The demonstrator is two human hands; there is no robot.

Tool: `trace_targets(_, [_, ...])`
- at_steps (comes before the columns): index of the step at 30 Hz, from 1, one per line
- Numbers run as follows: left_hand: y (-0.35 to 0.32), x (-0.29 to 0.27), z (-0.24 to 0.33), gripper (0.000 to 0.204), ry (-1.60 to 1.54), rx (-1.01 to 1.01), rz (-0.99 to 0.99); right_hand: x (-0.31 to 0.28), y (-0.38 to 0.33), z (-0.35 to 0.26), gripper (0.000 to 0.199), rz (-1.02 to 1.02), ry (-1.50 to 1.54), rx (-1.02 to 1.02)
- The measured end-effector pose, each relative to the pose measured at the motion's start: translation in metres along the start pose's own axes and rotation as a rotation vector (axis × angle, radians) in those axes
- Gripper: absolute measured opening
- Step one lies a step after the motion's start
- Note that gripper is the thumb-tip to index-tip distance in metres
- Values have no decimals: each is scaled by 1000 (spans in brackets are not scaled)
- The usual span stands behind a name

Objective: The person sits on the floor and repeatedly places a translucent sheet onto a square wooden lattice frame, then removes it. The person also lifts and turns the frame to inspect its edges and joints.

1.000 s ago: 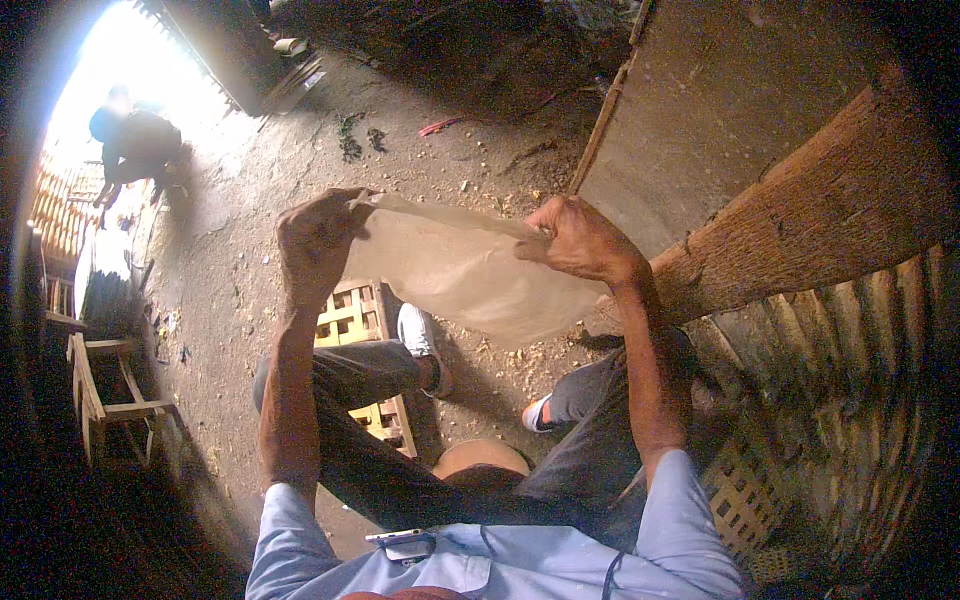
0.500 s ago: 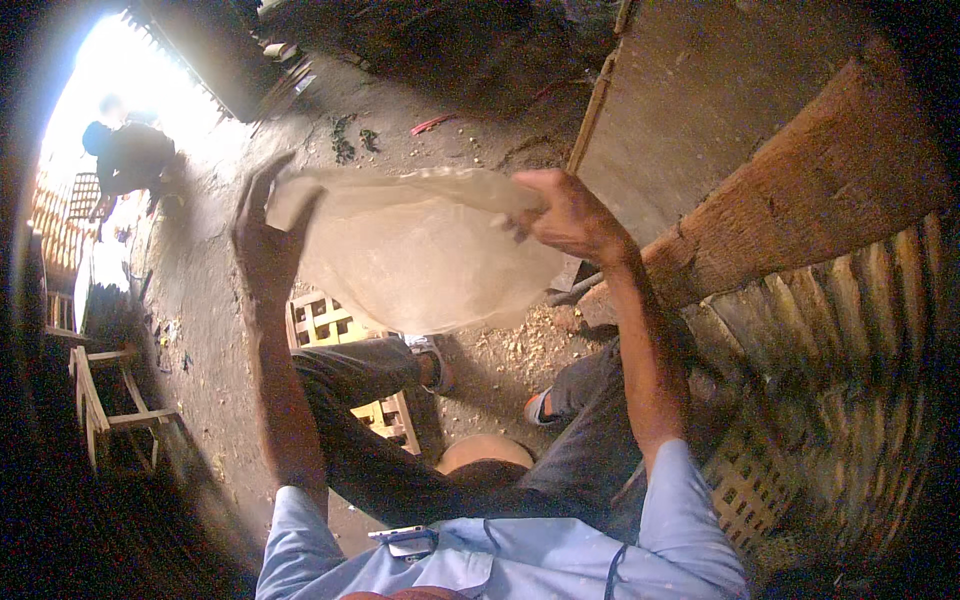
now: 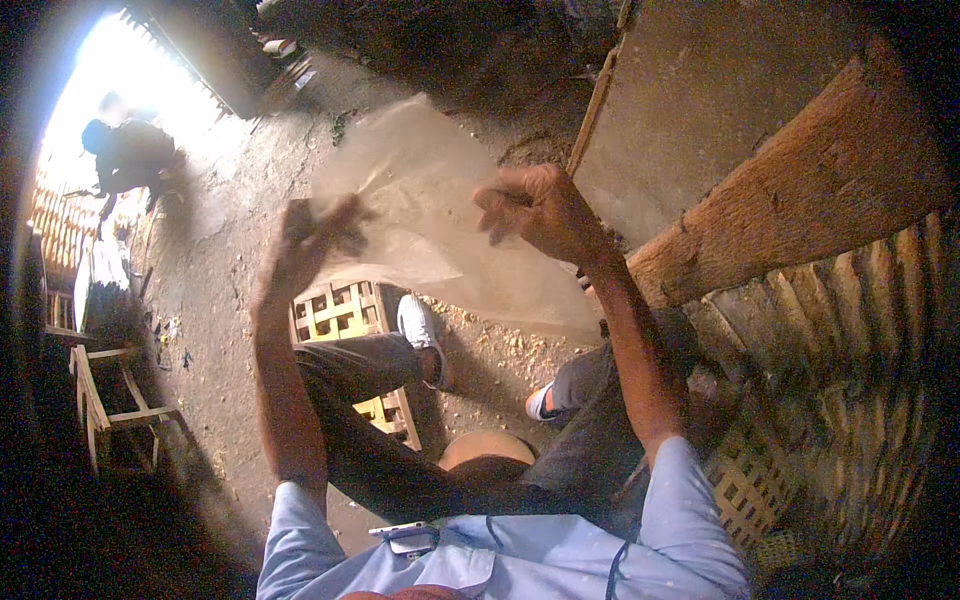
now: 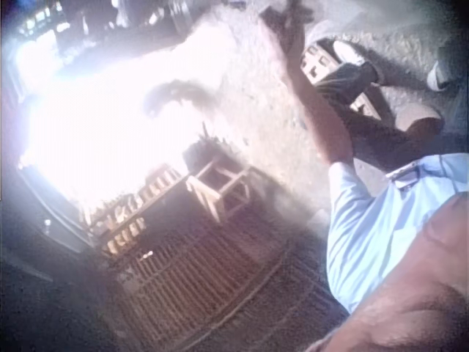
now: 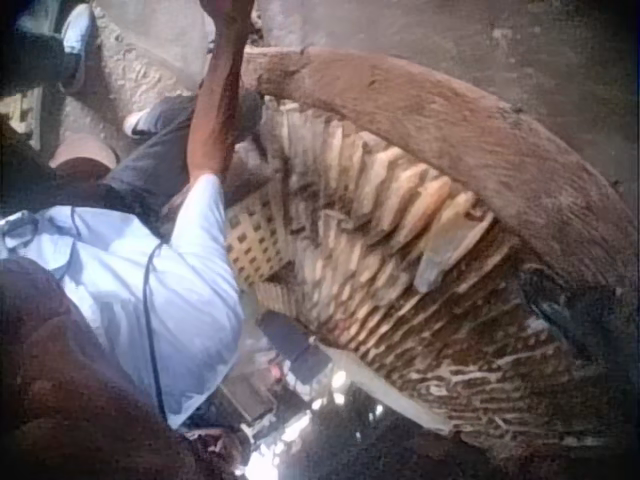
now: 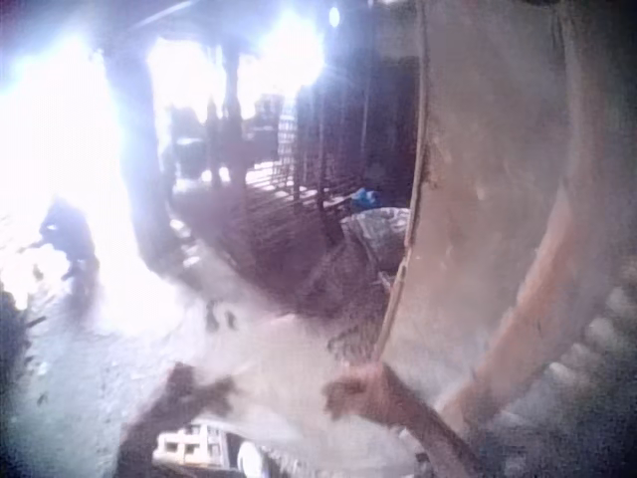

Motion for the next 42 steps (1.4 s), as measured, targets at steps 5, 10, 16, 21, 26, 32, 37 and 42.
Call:
trace_targets(5, [1, -20, 20, 51, 34, 145, 52, 5, -3, 6, 21, -53, 75, 6])
trace_targets(10, [9, 25, 38, 37, 242, 286, 23, 25, 0, -14, 23, -24, -100, -103])
trace_targets(16, [3, 17, 48, 15, 146, 372, 135, 43, 10, -6, 24, -77, -112, -76])
trace_targets(21, [-14, -54, 21, 14, 218, 457, 461, 32, 3, 40, 30, -308, -350, 71])
trace_targets(26, [-11, -20, 28, 7, 1, 379, 356, 50, 17, -17, 31, 46, -232, -378])
trace_targets(32, [-26, -135, -5, 38, 95, 387, 770, 33, 4, 86, 21, -379, -579, 89])
trace_targets(37, [-47, -180, -16, 89, 1093, 83, 1123, 17, 10, 60, 24, -210, -391, 81])
trace_targets(42, [-26, -31, 67, 109, 886, 388, 560, 40, 15, 11, 25, -264, -345, -114])
Point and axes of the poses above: each hand's wrist, its own y-axis towards the middle knuckle, its own x-axis out of the palm, z = x × y, the point moved 8 cm from there along y, towards the middle knuckle, and after that the axes turned 1 degree about x, right-handed, at the moved point
